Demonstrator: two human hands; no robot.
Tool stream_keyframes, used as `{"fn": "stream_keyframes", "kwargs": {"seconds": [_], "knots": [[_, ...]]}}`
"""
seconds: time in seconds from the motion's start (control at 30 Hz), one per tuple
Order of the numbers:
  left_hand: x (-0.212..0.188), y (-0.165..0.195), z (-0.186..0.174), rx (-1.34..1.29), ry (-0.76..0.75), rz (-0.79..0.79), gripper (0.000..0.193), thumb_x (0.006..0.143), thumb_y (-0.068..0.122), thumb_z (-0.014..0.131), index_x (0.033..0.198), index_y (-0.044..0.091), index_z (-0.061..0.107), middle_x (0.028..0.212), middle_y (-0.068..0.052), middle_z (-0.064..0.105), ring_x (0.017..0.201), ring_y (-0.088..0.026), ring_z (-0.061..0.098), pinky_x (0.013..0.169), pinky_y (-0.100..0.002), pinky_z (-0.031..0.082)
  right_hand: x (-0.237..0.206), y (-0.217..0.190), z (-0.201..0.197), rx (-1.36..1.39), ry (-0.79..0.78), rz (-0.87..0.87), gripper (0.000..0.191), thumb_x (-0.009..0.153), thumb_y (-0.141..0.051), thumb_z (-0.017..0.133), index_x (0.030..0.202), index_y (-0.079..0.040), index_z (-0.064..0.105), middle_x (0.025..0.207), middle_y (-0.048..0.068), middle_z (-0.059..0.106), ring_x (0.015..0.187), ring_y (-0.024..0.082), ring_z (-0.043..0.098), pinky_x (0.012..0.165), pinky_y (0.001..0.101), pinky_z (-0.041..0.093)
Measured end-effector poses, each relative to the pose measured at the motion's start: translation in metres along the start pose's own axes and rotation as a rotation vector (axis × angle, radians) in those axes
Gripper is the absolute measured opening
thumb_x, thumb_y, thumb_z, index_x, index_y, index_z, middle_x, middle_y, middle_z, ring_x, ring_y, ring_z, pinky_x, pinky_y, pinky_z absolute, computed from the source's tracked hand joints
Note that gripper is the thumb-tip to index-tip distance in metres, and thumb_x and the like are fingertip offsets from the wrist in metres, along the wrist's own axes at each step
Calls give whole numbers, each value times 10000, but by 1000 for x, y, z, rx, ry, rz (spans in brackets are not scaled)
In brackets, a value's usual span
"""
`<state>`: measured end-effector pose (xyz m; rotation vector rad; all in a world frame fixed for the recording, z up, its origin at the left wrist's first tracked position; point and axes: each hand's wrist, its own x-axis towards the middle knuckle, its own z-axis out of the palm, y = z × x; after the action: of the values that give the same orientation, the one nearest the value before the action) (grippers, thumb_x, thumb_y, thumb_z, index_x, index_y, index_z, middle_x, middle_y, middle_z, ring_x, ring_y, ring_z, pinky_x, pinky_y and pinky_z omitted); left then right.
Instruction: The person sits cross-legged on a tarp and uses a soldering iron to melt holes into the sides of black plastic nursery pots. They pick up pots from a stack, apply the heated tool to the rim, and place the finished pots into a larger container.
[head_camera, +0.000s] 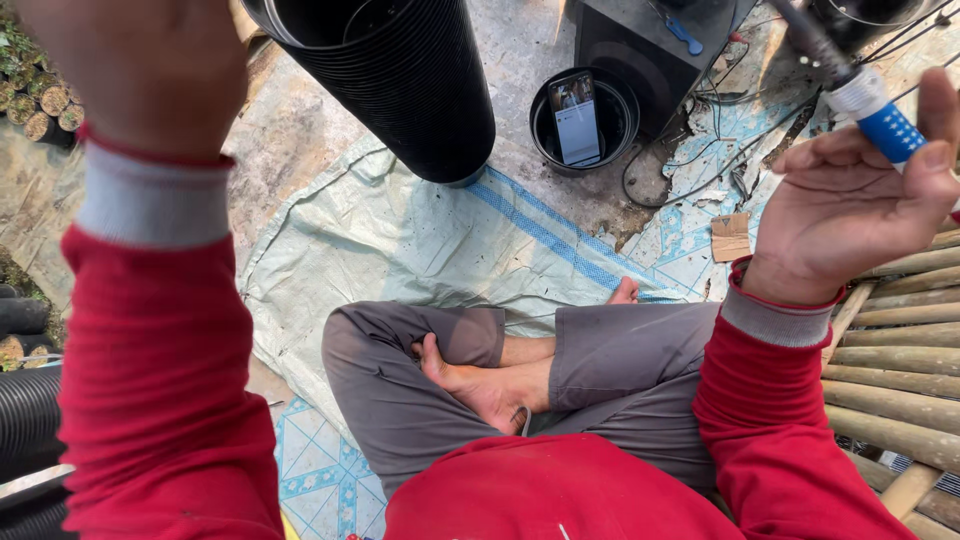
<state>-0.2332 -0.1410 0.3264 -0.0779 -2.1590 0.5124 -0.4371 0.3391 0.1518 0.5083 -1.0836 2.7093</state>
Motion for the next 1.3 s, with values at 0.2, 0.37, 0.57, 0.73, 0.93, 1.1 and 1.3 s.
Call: {"fn": "stream_keyframes", "kwargs": {"seconds": [0.2,0.37,0.57,0.73,0.93,1.1,1.3], "knots": [[-43,136,-77,-763,173,-735,231,1180,81,677,1208,-84,517,1042,-131,618,900,-185,587,828,-305,460,-30,-3,39,89,-60,-157,462,1169,-411,404,1509,-104,461,1245,215,699,1088,267,651,958,412,510],[-55,250,-60,-1276,-285,-759,411,970,110,785,1278,-37,555,1015,-126,760,874,-209,758,790,-310,578,-66,32,72,-41,-117,-368,439,1138,-429,407,1480,-156,443,1418,191,637,1298,252,613,1136,425,489],[-85,261,-53,-1284,-340,-936,537,850,178,876,1229,-9,543,1030,-127,789,915,-229,808,798,-336,620,-76,60,81,-12,-169,-180,480,1159,-371,428,1484,-21,482,1295,254,682,1235,316,673,1099,450,497],[-115,244,-21,-914,-450,-702,615,737,210,903,1225,27,578,970,-174,707,889,-351,703,779,-415,550,-63,46,74,113,-211,200,609,1106,-432,387,1551,-18,434,1287,267,704,1112,350,723,1019,486,580],[-148,252,44,-1012,-755,-482,680,744,254,855,1311,44,545,995,-172,705,946,-371,685,869,-458,489,-51,47,68,72,-185,281,328,1164,-274,558,1341,1,530,1091,218,708,965,286,720,834,435,614],[-177,273,95,-1187,-733,-420,712,715,236,846,1324,43,531,1194,-180,656,1048,-371,652,893,-436,486,-47,59,56,-25,-155,303,271,1140,-217,627,1283,3,559,896,170,684,751,239,680,645,396,577],[-204,288,137,-975,-592,-482,763,681,281,880,1380,141,608,1208,-116,624,1165,-326,573,1014,-475,411,-37,68,41,-186,-213,242,306,1167,-236,602,1307,31,547,944,217,706,781,280,725,684,419,624]]}}
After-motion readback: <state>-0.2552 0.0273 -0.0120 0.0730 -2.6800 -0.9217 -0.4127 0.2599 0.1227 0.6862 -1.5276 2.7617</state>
